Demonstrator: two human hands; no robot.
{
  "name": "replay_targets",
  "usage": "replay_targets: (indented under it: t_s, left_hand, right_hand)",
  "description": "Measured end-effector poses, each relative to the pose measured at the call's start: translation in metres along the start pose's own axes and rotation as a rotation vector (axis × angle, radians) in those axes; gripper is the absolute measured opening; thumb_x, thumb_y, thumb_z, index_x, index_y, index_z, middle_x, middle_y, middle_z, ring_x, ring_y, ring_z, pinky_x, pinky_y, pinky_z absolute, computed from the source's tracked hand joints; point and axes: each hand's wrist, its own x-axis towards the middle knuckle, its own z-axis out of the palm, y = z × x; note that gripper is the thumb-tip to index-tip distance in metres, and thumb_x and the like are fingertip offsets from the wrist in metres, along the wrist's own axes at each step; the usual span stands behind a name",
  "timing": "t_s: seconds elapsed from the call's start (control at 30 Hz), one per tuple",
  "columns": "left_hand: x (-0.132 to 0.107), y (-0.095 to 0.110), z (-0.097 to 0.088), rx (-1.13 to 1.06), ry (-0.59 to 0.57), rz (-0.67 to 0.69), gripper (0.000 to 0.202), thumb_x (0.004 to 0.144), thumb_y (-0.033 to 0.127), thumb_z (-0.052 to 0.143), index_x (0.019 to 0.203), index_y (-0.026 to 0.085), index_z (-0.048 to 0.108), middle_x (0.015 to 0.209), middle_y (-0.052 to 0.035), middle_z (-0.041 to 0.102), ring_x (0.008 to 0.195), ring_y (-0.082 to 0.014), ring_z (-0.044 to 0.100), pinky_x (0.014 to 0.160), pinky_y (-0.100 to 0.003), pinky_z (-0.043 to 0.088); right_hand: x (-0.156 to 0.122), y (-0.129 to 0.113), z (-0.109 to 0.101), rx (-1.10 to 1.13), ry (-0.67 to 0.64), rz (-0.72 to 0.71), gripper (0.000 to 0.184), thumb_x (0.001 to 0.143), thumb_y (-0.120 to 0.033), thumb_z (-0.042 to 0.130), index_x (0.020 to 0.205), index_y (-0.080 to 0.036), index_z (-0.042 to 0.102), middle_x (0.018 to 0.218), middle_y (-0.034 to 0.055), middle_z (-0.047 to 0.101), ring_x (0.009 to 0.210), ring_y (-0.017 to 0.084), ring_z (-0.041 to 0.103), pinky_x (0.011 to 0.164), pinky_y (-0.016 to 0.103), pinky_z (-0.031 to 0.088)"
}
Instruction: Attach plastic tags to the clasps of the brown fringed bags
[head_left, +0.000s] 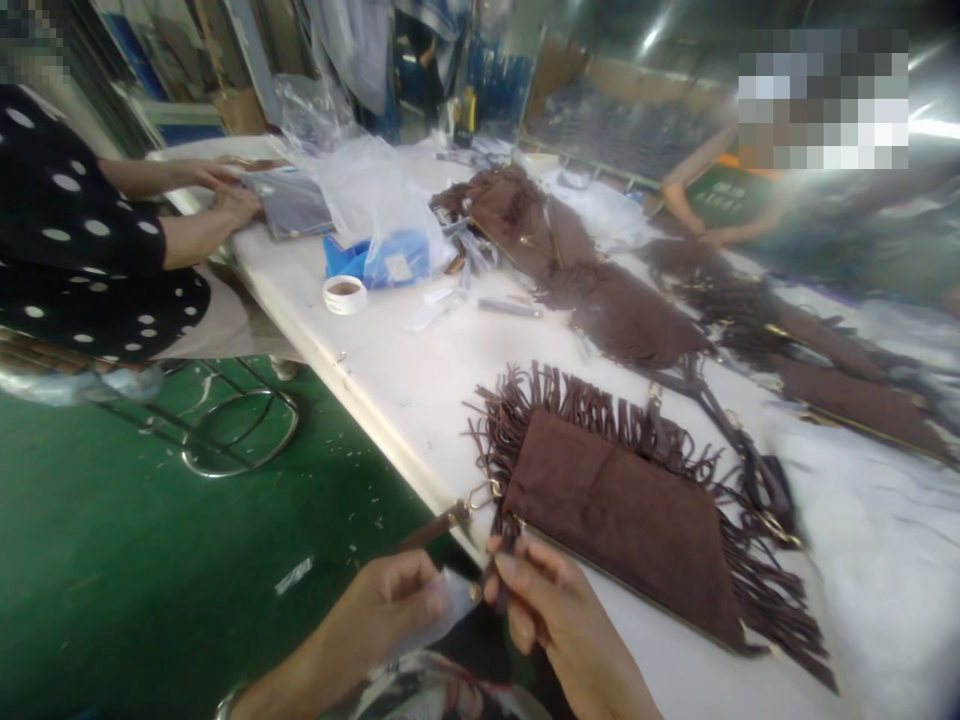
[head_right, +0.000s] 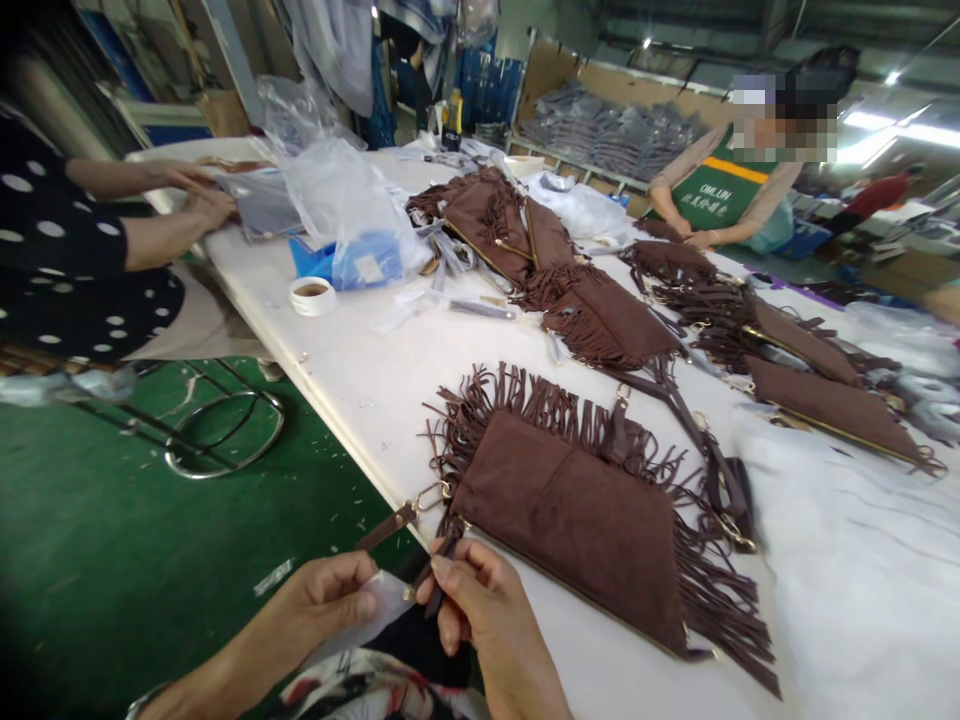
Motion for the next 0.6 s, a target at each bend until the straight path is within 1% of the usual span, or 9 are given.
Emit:
replay_targets:
  t_s: [0.1, 0.17, 0.2, 0.27, 0.37, 0.4, 0.47, 0.53, 0.6]
  left_hand:
    - [0.004, 0.01, -0.002, -0.072, -0.016, 0.049, 0.043, 0.077, 0.051, 0.076, 0.084, 0.01, 0.064, 0.076, -0.0053, 0.061, 0.065, -0.0122, 0.048, 0.061, -0.023, 0.033]
    - [0.006, 0.019, 0.0, -0.089, -0.055, 0.066, 0.041, 0.079, 0.049, 0.074, 0.088, 0.01, 0.067, 0.087, -0.0093, 0.065, 0.074, -0.0149, 0.053, 0.067, -0.024, 0.037]
    - [0.006, 0.024, 0.0, -0.097, -0.077, 0.054, 0.04, 0.08, 0.048, 0.074, 0.089, 0.01, 0.068, 0.09, -0.0102, 0.066, 0.075, -0.0157, 0.054, 0.068, -0.025, 0.038]
    - [0.004, 0.033, 0.0, -0.136, -0.108, -0.008, 0.039, 0.08, 0.047, 0.074, 0.09, 0.01, 0.068, 0.09, -0.0104, 0.067, 0.075, -0.0163, 0.056, 0.068, -0.025, 0.038]
    - [0.001, 0.04, -0.002, -0.211, -0.155, -0.097, 0.036, 0.08, 0.043, 0.074, 0.09, 0.009, 0.068, 0.087, -0.0111, 0.067, 0.077, -0.0179, 0.058, 0.071, -0.026, 0.039]
    - [0.001, 0.041, -0.002, -0.23, -0.171, -0.103, 0.035, 0.08, 0.042, 0.074, 0.09, 0.009, 0.068, 0.089, -0.0119, 0.067, 0.079, -0.0186, 0.058, 0.073, -0.027, 0.04]
    - [0.002, 0.039, 0.001, -0.25, -0.176, -0.11, 0.034, 0.081, 0.04, 0.074, 0.091, 0.008, 0.067, 0.091, -0.0125, 0.066, 0.079, -0.018, 0.058, 0.074, -0.027, 0.039]
    - [0.007, 0.036, 0.007, -0.246, -0.147, -0.101, 0.035, 0.081, 0.041, 0.075, 0.089, 0.009, 0.065, 0.087, -0.0104, 0.065, 0.074, -0.0151, 0.055, 0.069, -0.024, 0.037]
    - [0.012, 0.033, 0.015, -0.218, -0.119, -0.079, 0.038, 0.079, 0.045, 0.076, 0.084, 0.009, 0.063, 0.078, -0.0066, 0.061, 0.066, -0.0116, 0.049, 0.062, -0.022, 0.032]
  right_hand:
    - [-0.001, 0.0, 0.002, -0.022, 0.016, -0.016, 0.029, 0.09, -0.042, 0.061, 0.097, -0.014, 0.061, 0.079, 0.0028, 0.066, 0.043, 0.001, 0.04, 0.044, 0.016, 0.025]
    - [-0.002, 0.0, 0.002, -0.034, 0.028, -0.023, 0.03, 0.089, -0.044, 0.062, 0.093, -0.014, 0.061, 0.072, 0.0006, 0.064, 0.043, 0.002, 0.04, 0.045, 0.016, 0.025]
    - [-0.001, 0.0, 0.002, -0.036, 0.03, -0.012, 0.032, 0.087, -0.045, 0.064, 0.09, -0.014, 0.061, 0.066, -0.0013, 0.062, 0.043, 0.003, 0.04, 0.045, 0.016, 0.026]
    - [0.0, 0.001, 0.0, -0.034, 0.033, 0.026, 0.036, 0.082, -0.05, 0.069, 0.085, -0.015, 0.06, 0.057, -0.0036, 0.057, 0.043, 0.004, 0.041, 0.044, 0.016, 0.027]
    - [0.002, 0.006, -0.005, -0.046, 0.04, 0.035, 0.041, 0.078, -0.056, 0.07, 0.082, -0.016, 0.059, 0.063, -0.002, 0.06, 0.043, 0.004, 0.041, 0.042, 0.016, 0.03]
    - [0.003, 0.008, -0.006, -0.065, 0.04, 0.017, 0.042, 0.078, -0.057, 0.069, 0.08, -0.017, 0.059, 0.063, -0.0023, 0.06, 0.042, 0.004, 0.039, 0.041, 0.016, 0.03]
    - [0.005, 0.011, -0.007, -0.117, 0.043, -0.007, 0.042, 0.08, -0.059, 0.066, 0.076, -0.018, 0.056, 0.053, -0.0059, 0.052, 0.039, 0.004, 0.035, 0.04, 0.017, 0.028]
    - [0.005, 0.012, -0.007, -0.177, 0.056, -0.014, 0.041, 0.082, -0.058, 0.064, 0.075, -0.019, 0.055, 0.045, -0.0095, 0.042, 0.037, 0.005, 0.033, 0.039, 0.017, 0.026]
    - [0.005, 0.012, -0.006, -0.235, 0.071, -0.02, 0.039, 0.084, -0.056, 0.062, 0.076, -0.019, 0.055, 0.043, -0.0103, 0.04, 0.037, 0.005, 0.034, 0.039, 0.017, 0.025]
